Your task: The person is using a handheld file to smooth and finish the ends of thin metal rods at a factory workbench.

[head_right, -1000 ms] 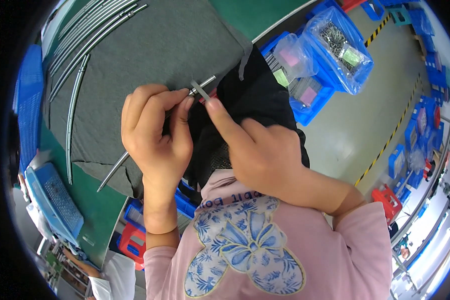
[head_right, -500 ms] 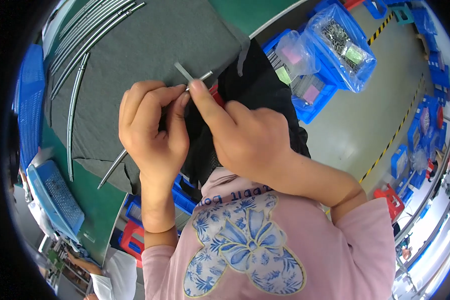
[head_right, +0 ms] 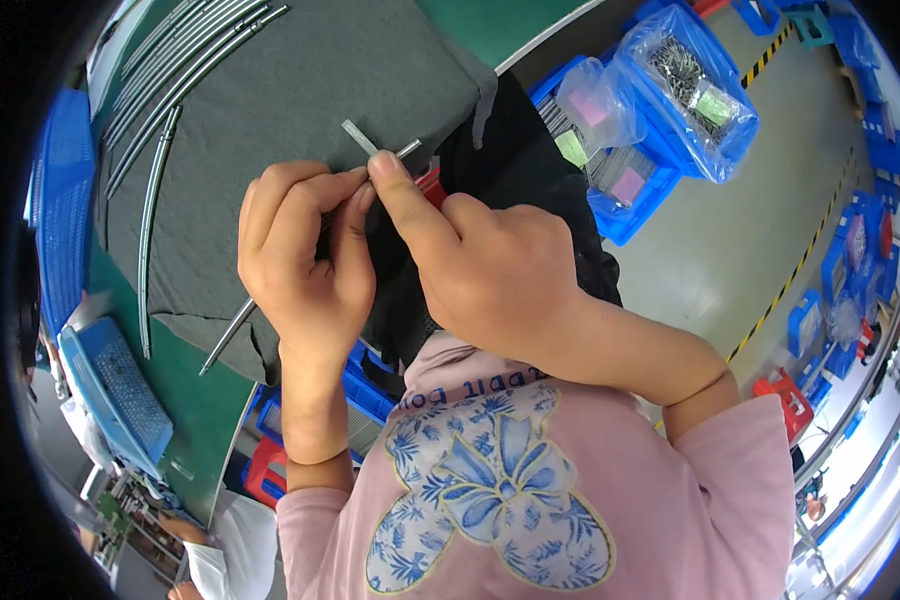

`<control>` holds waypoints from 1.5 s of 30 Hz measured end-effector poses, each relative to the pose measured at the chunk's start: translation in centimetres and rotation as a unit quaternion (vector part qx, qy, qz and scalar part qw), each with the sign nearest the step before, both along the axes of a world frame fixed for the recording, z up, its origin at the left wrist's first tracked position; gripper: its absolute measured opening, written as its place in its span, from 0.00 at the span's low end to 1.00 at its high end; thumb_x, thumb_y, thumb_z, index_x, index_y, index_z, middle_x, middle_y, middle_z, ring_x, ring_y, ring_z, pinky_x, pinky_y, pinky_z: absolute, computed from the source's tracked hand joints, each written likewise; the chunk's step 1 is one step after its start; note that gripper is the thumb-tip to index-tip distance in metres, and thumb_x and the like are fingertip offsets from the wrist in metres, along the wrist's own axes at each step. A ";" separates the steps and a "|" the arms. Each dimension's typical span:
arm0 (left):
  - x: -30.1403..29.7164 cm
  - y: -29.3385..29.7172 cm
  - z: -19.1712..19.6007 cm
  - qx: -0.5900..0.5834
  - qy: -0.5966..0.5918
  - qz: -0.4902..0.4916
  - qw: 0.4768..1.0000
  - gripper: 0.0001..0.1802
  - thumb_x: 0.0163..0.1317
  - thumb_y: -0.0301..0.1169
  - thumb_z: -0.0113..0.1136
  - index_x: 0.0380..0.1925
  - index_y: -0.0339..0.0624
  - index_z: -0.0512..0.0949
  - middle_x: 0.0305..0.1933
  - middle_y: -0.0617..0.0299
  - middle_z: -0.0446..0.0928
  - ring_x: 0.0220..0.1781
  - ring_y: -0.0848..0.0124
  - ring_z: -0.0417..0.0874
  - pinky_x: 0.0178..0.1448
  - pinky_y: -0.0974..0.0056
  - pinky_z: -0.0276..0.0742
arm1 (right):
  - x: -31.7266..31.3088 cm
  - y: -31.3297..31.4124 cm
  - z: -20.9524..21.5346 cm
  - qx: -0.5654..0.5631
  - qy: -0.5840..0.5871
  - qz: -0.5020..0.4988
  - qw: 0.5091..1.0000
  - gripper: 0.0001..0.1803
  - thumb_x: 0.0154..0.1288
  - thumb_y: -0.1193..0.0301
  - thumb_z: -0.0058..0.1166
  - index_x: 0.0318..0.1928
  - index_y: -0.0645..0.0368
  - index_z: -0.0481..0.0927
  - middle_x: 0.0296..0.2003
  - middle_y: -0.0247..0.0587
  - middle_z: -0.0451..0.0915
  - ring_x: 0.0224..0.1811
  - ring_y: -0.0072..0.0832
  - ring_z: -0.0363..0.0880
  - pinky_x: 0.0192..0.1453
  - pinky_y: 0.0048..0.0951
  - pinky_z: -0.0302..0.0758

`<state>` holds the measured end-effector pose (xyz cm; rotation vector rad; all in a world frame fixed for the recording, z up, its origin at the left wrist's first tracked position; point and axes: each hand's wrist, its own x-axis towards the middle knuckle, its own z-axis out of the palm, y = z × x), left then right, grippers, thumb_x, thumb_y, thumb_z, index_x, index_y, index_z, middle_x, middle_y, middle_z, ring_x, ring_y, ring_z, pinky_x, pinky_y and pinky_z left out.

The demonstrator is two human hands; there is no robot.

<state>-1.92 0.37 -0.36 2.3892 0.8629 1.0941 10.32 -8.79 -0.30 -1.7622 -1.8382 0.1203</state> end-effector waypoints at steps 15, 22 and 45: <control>0.1 0.1 0.1 -0.003 0.001 -0.001 1.000 0.09 0.38 0.18 0.63 0.22 0.39 0.76 0.25 0.62 0.71 0.24 0.66 0.69 0.27 0.66 0.65 | 0.4 -0.6 -0.5 0.010 -0.013 -0.004 1.000 0.29 0.44 0.84 0.48 0.54 0.64 0.74 0.13 0.34 0.61 0.10 0.27 0.58 0.14 0.28 0.59; 0.0 0.2 -0.2 0.003 0.005 0.000 1.000 0.08 0.39 0.19 0.63 0.22 0.40 0.76 0.25 0.62 0.71 0.24 0.66 0.69 0.27 0.66 0.65 | 2.2 -3.7 -1.8 -0.011 -0.005 0.022 1.000 0.26 0.48 0.83 0.48 0.53 0.65 0.74 0.15 0.35 0.66 0.10 0.29 0.60 0.16 0.28 0.60; 0.0 0.2 -0.3 -0.002 0.016 -0.005 1.000 0.08 0.41 0.20 0.64 0.24 0.40 0.76 0.25 0.61 0.71 0.24 0.64 0.70 0.27 0.65 0.65 | 0.5 3.6 -1.8 0.104 0.251 -0.134 0.953 0.09 0.50 0.71 0.62 0.23 0.58 0.74 0.14 0.39 0.71 0.13 0.32 0.71 0.17 0.26 0.66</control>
